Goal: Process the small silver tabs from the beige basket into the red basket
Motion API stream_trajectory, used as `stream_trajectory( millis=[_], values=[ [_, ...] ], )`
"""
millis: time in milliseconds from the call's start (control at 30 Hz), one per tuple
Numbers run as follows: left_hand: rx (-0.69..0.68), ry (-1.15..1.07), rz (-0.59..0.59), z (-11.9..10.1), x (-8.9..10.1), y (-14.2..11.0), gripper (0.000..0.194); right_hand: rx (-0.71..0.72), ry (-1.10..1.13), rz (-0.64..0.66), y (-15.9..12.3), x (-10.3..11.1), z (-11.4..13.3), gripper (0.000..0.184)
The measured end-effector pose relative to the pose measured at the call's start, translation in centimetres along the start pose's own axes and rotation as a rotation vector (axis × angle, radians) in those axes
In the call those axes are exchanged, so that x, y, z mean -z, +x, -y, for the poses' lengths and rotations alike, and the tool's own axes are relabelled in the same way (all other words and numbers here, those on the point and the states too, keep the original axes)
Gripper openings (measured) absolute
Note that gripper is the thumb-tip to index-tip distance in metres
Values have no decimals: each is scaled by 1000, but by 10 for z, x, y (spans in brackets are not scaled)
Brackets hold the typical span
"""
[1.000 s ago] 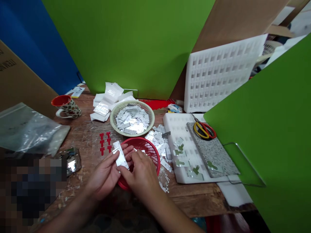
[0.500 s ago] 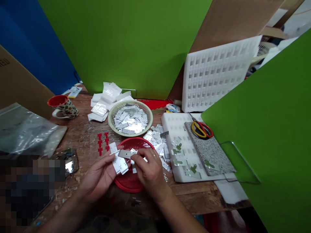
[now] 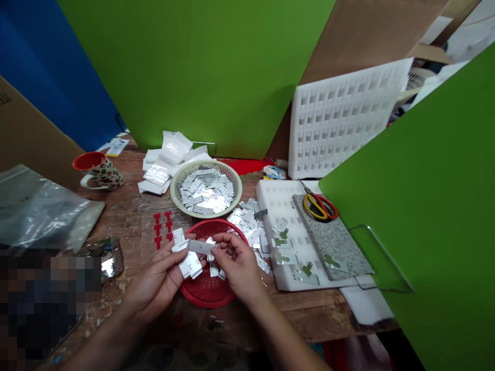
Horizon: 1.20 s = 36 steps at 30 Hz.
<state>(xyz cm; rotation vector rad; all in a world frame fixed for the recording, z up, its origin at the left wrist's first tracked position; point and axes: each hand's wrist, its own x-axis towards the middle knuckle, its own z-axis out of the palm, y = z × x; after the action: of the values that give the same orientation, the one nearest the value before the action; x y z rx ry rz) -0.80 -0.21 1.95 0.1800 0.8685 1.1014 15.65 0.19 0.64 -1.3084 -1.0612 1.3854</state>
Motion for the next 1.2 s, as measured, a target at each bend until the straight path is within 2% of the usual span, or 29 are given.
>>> stream_trajectory(
  millis=[133, 267, 367, 433, 500, 600, 700, 933, 1200],
  values=[
    [40, -52, -49, -2, 4, 0, 59, 63, -85, -91, 5, 14, 6, 22],
    [7, -49, -38, -5, 4, 1, 65, 241, -429, -145, 2, 27, 11, 13],
    [-28, -42, -36, -6, 0, 2, 64, 411, -638, -39, -10, 17, 11, 14],
    [-39, -42, -36, -5, -3, 3, 63, 460, -717, 41, -18, 5, 9, 21],
    [-40, -42, -24, -4, -4, 2, 61, 483, -786, 66, -22, -7, 6, 26],
    [-48, -30, -2, -4, -4, 1, 61, 498, -820, 39, -22, -15, 3, 15],
    [-54, -25, -8, -3, -3, 1, 61, 503, -825, 10, -18, -13, 3, 10],
    [-49, -44, 18, 1, -4, 5, 65, 566, -910, -16, -18, -7, 2, 22],
    [-27, -8, -11, 2, -4, 7, 61, 760, -977, -109, -13, -3, 4, 17]
  ],
)
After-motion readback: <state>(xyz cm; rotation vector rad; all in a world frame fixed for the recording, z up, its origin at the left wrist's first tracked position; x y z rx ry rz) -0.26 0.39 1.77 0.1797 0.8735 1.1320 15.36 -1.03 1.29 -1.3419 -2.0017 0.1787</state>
